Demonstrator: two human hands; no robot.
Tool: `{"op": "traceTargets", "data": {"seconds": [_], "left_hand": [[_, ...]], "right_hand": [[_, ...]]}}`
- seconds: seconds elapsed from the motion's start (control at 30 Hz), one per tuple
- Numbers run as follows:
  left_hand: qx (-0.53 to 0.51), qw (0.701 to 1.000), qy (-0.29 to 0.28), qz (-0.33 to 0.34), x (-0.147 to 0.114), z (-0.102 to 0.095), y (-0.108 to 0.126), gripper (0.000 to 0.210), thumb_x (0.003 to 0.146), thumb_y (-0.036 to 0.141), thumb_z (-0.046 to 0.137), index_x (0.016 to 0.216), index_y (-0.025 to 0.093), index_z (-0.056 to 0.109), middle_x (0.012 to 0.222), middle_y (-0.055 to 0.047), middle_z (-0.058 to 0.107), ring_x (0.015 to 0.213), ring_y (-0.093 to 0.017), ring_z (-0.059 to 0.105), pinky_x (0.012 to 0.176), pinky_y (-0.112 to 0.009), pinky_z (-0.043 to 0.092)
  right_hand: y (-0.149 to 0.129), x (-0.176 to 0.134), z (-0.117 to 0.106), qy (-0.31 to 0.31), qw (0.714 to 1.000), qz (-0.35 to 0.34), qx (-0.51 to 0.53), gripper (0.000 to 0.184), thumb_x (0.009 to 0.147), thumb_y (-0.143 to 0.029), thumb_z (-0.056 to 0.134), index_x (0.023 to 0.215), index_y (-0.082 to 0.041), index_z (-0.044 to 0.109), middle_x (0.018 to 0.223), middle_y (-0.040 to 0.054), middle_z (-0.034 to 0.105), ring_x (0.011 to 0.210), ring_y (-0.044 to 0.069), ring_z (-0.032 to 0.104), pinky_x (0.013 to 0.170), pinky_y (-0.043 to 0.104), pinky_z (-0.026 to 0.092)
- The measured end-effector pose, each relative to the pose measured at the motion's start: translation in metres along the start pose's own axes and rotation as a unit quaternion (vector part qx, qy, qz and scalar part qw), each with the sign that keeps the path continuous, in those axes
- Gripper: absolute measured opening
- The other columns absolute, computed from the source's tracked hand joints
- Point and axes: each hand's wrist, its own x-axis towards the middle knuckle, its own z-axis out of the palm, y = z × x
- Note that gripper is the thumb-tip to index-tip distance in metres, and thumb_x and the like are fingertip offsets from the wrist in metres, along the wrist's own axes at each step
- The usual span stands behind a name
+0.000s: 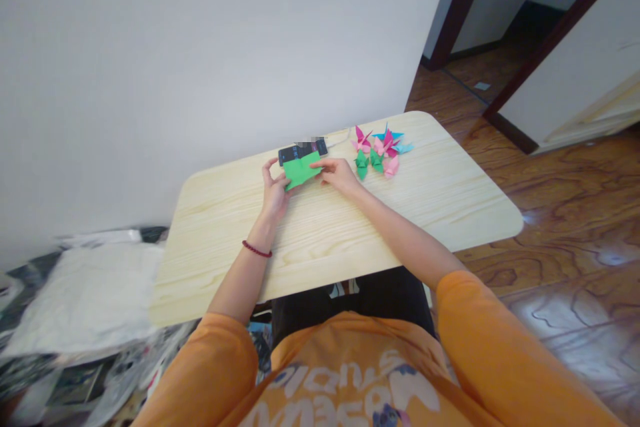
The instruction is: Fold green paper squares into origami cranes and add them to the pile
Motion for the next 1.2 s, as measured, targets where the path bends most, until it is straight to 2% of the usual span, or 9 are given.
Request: {"op": "traceTargets", "data": {"seconds": [0.13,0.23,0.33,0.4,0.47,0.6,0.77,1.0,1.2], "left_hand": [[-0.011,0.998,-0.056,-0.005,-0.002,0.000,0.004,0.024,0.075,0.032,0.058,0.095,0.021,0.063,0.104,-0.007,0.070,0.095,-0.023,0.069,0.084,-0.038,0.057],[-0.040,0.994,-0.099,0.001,-0.004,0.000,0.006,0.038,0.080,0.051,0.054,0.090,0.017,0.067,0.119,-0.013,0.066,0.099,-0.027,0.069,0.088,-0.043,0.055],[-0.013,0.992,-0.121,0.042,-0.006,0.001,0.005,0.045,0.072,0.056,0.067,0.096,0.018,0.069,0.117,-0.012,0.068,0.103,-0.028,0.068,0.090,-0.043,0.054],[0.044,0.990,-0.107,0.075,-0.006,0.003,0.002,0.049,0.060,0.046,0.081,0.098,0.018,0.069,0.108,-0.010,0.072,0.101,-0.026,0.068,0.091,-0.041,0.054],[0.082,0.989,-0.072,0.100,-0.007,0.004,-0.002,0.051,0.053,0.038,0.087,0.096,0.017,0.069,0.102,-0.010,0.073,0.096,-0.024,0.070,0.090,-0.040,0.054],[0.087,0.988,-0.018,0.124,-0.005,0.006,-0.007,0.041,0.055,0.038,0.086,0.085,0.014,0.069,0.091,-0.009,0.075,0.085,-0.022,0.070,0.089,-0.040,0.054],[0.068,0.989,0.003,0.128,-0.003,0.005,-0.008,0.043,0.055,0.038,0.085,0.086,0.015,0.066,0.088,-0.008,0.074,0.084,-0.021,0.070,0.086,-0.037,0.054],[0.039,0.988,0.013,0.150,-0.012,0.011,-0.005,0.073,0.054,0.036,0.088,0.108,0.025,0.041,0.086,-0.002,0.073,0.076,-0.018,0.072,0.076,-0.030,0.055],[0.035,0.987,0.022,0.154,-0.013,0.012,-0.005,0.087,0.053,0.038,0.089,0.121,0.026,0.036,0.091,-0.003,0.072,0.079,-0.019,0.072,0.080,-0.031,0.055]], "right_hand": [[-0.002,-0.001,0.001,0.036,0.999,-0.016,0.005,0.021,0.058,-0.024,0.074,0.077,-0.017,0.073,0.066,0.0020,0.070,0.062,0.014,0.062,0.055,0.025,0.051],[-0.003,0.000,0.001,0.058,0.998,-0.034,0.004,0.022,0.060,-0.035,0.076,0.069,-0.016,0.070,0.065,0.0031,0.070,0.058,0.013,0.060,0.054,0.025,0.050],[-0.004,0.001,0.000,0.065,0.997,-0.038,0.005,0.030,0.060,-0.044,0.077,0.069,-0.017,0.068,0.064,0.0035,0.069,0.058,0.014,0.060,0.054,0.026,0.050],[-0.004,0.001,0.001,0.064,0.997,-0.038,0.005,0.034,0.059,-0.048,0.077,0.071,-0.017,0.066,0.064,0.0033,0.068,0.060,0.015,0.062,0.055,0.027,0.050],[-0.004,0.000,0.002,0.059,0.997,-0.039,0.004,0.036,0.058,-0.048,0.078,0.071,-0.018,0.065,0.064,0.0029,0.068,0.061,0.016,0.063,0.054,0.026,0.049],[-0.003,-0.001,0.005,0.040,0.998,-0.037,0.021,0.039,0.053,-0.045,0.081,0.072,-0.019,0.059,0.063,0.0009,0.067,0.057,0.014,0.063,0.051,0.024,0.047],[-0.002,-0.002,0.006,0.054,0.997,-0.031,0.035,0.054,0.052,-0.048,0.082,0.083,-0.023,0.046,0.058,-0.0060,0.066,0.054,0.013,0.064,0.048,0.021,0.045],[-0.005,-0.005,0.006,0.049,0.998,-0.030,0.030,0.060,0.055,-0.047,0.081,0.094,-0.024,0.042,0.057,-0.0072,0.064,0.056,0.014,0.065,0.051,0.021,0.045],[-0.005,-0.004,0.008,0.038,0.999,-0.035,0.011,0.060,0.054,-0.050,0.081,0.090,-0.024,0.042,0.056,-0.0068,0.064,0.052,0.013,0.062,0.050,0.021,0.043]]}}
